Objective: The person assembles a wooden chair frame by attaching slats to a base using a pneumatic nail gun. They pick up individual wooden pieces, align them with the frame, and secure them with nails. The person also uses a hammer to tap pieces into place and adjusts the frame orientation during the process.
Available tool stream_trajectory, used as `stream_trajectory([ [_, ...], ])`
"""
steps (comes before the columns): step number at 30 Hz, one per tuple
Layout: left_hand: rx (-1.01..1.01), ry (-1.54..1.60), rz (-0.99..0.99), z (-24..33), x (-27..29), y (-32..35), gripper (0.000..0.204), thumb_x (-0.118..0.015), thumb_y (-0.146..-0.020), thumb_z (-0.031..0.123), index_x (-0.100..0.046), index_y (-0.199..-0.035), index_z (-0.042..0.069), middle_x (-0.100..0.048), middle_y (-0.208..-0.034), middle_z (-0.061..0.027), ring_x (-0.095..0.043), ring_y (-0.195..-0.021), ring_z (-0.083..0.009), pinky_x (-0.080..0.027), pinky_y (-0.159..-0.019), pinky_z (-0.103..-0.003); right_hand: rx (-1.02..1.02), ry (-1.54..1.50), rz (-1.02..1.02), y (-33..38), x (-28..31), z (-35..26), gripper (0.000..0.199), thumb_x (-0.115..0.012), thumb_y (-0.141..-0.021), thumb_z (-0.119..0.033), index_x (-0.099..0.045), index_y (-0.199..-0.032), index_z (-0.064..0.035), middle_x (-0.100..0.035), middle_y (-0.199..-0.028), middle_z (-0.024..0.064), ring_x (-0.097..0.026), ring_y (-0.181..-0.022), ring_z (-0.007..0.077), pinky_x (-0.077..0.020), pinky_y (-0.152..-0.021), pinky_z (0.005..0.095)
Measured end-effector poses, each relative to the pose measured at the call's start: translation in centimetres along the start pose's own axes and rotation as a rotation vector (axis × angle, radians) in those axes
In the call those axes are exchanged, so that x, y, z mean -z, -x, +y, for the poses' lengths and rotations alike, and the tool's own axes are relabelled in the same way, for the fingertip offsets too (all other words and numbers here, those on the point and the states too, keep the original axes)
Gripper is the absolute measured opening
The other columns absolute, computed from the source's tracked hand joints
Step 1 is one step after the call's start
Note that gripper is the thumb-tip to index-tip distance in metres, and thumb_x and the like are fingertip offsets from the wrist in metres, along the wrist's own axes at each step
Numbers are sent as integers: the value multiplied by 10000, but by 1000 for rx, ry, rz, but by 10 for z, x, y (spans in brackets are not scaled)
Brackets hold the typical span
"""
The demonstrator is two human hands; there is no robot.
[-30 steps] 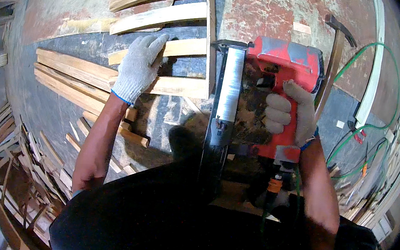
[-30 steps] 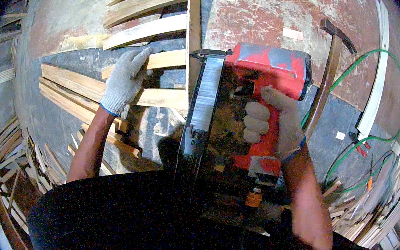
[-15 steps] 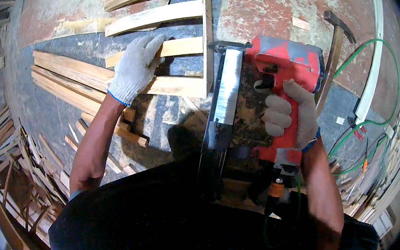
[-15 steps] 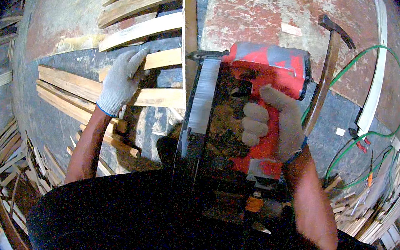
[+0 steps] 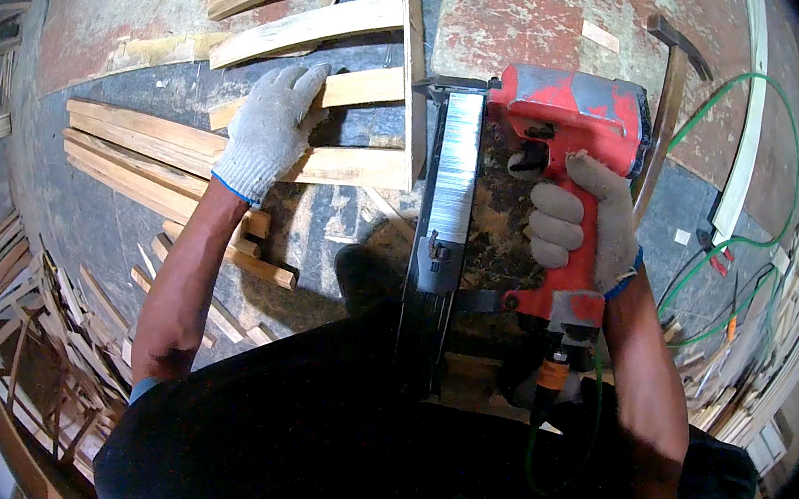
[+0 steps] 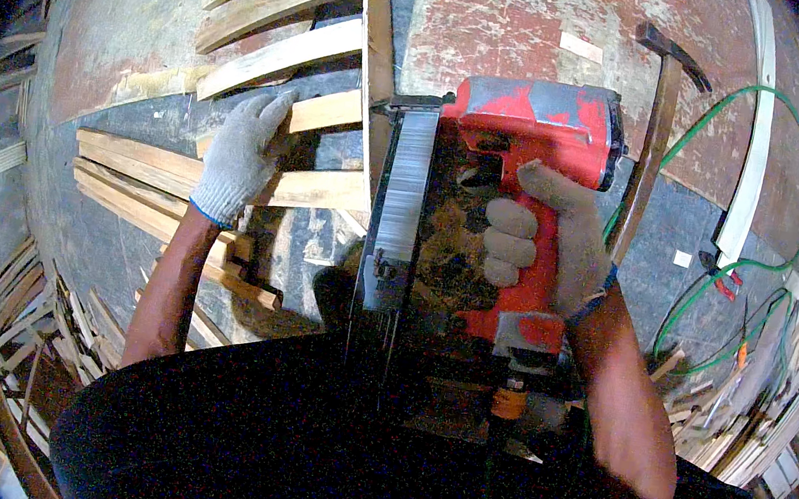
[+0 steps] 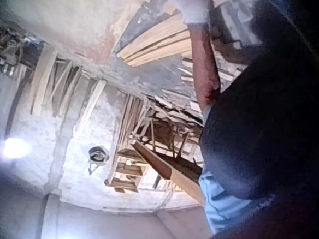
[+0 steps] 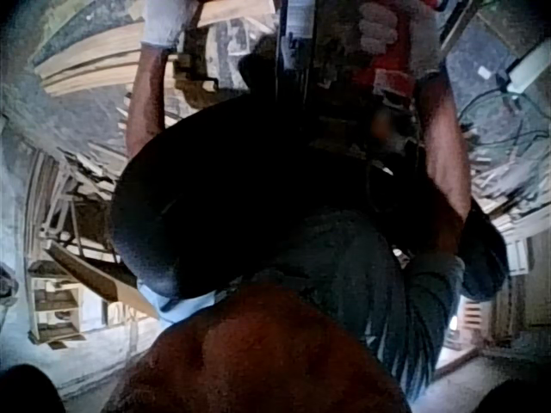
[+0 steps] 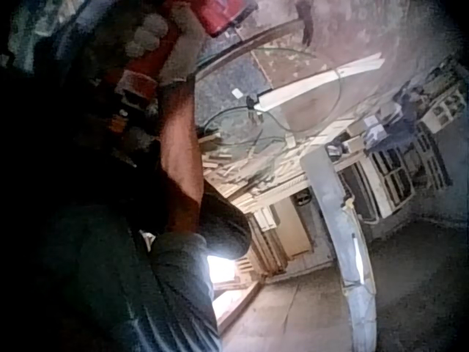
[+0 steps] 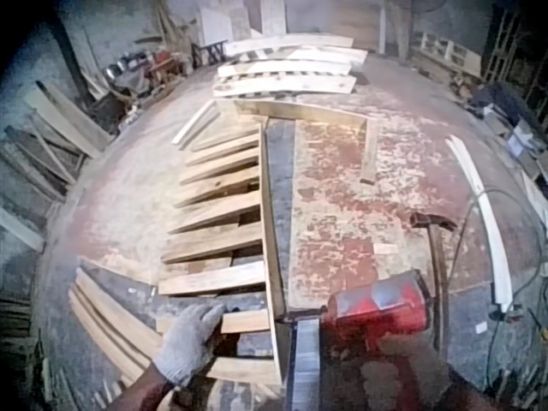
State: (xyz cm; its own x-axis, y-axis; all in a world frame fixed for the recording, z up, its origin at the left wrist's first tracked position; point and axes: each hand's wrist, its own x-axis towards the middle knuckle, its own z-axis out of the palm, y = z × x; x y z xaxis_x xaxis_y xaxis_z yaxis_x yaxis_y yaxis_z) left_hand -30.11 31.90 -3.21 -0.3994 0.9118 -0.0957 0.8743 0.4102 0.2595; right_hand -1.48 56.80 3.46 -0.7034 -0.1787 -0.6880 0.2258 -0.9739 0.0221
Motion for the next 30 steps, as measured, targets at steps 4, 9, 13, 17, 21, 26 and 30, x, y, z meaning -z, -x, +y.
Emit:
stream_trajectory([
  [4, -33, -49, 6, 1, 3, -1, 493, -712, -836, 112, -553, -1296, 31, -610, -1190, -189, -577, -1089, -394, -479, -945, -470, 30, -8, -23, 2, -3, 1, 356, -480, -1023, -461, -562, -1013, -115, -264, -594, -87, -292, -469, 72, -268, -457, 281],
  [9, -52, -42, 16, -2, 1, -4, 473, -705, -838, 105, -550, -1278, 32, -609, -1178, -188, -577, -1073, -395, -476, -943, -476, 27, -3, -46, 2, 4, 1, 443, -482, -1027, -435, -534, -1301, -91, -267, -594, -91, -283, -470, 64, -262, -452, 271],
  [13, -2, -38, -40, 2, 3, -3, 542, -636, -798, 32, -538, -1331, 14, -607, -1203, -206, -567, -1124, -412, -477, -965, -470, 30, -11, -40, 2, 3, 5, 456, -486, -1023, -443, -534, -1309, -90, -272, -593, -89, -279, -467, 68, -266, -455, 271],
  [17, -6, -37, -44, 1, 3, -3, 511, -656, -837, 76, -537, -1330, 12, -608, -1196, -206, -570, -1113, -408, -477, -964, -468, 27, -1, 16, 3, 4, 5, 505, -484, -1022, -452, -515, -1344, -64, -273, -595, -87, -279, -467, 72, -271, -457, 275],
  [21, -34, -24, 1, -1, 1, -2, 506, -682, -861, 123, -538, -1333, 12, -609, -1197, -206, -571, -1115, -404, -475, -965, -464, 8, 7, -24, 3, 4, 4, 457, -482, -1021, -457, -536, -1304, -103, -277, -596, -88, -293, -468, 76, -276, -456, 281],
  [26, -41, -42, 17, 0, 2, -1, 503, -693, -855, 123, -542, -1323, 17, -610, -1211, -198, -574, -1115, -403, -477, -956, -467, 28, 4, -13, 3, 6, 6, 368, -479, -1019, -464, -564, -1173, -140, -289, -595, -90, -312, -467, 80, -282, -454, 289],
  [30, 0, -18, -39, 3, 4, -3, 513, -688, -853, 115, -542, -1333, 4, -613, -1219, -212, -579, -1114, -419, -485, -950, -465, 10, -30, -26, 3, 8, 7, 356, -483, -1017, -469, -565, -1138, -145, -296, -595, -90, -317, -466, 80, -281, -451, 290],
])
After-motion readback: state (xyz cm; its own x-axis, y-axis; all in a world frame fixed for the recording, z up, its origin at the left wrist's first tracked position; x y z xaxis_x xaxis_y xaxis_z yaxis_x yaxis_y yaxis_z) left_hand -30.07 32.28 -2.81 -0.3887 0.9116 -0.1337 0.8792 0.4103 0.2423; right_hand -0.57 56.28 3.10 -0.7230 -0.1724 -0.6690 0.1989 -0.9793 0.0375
